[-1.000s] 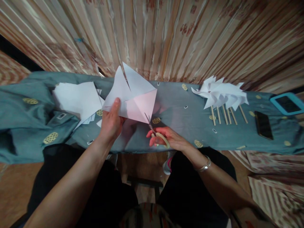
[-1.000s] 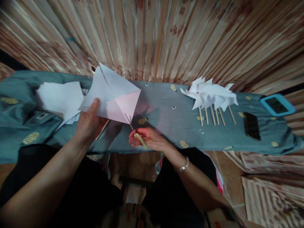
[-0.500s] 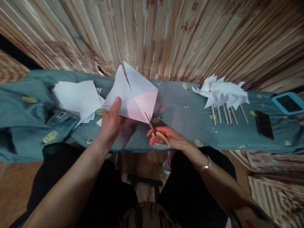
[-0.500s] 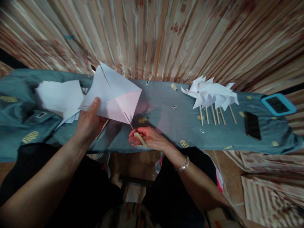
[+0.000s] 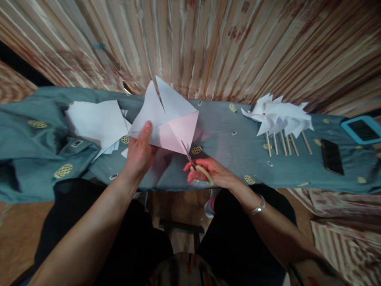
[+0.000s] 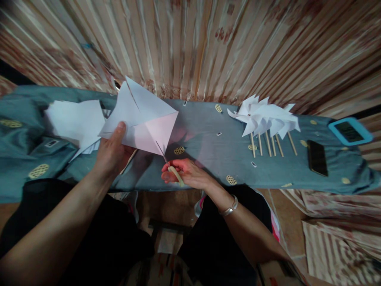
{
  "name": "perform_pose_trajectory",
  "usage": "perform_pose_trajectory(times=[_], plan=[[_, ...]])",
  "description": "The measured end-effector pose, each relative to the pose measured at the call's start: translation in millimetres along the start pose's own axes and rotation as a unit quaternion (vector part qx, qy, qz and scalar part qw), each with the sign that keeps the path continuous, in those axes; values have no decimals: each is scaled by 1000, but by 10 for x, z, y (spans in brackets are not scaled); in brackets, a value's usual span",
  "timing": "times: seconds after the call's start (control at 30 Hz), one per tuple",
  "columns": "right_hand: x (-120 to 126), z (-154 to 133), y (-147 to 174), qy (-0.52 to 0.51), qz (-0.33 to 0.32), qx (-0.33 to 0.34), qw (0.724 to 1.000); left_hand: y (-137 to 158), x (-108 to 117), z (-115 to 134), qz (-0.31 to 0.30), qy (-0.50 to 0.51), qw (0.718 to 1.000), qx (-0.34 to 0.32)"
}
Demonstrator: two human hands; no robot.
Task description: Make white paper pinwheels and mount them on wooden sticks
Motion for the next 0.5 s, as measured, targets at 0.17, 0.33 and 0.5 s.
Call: perform_pose_trajectory(times=[0.17, 0.33, 0.5], plan=[[1, -12, 9, 3, 2, 1, 1000, 14, -20, 19, -2, -9, 1000, -7], [3, 5, -3, -3, 5, 2, 1000, 23, -49, 17, -12, -18, 1000, -10], [0, 36, -21, -22, 3, -3, 1000, 12, -27, 3, -11, -23, 1000, -1]])
Point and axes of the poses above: each hand's wrist, its own y-axis away from the middle knuckle, its own x-axis out of the back of the hand, z = x × y, the point moved 9 cm from there along -y, towards the middle knuckle, and after that the axes turned 15 degrees about y, right-handed, at the moved point
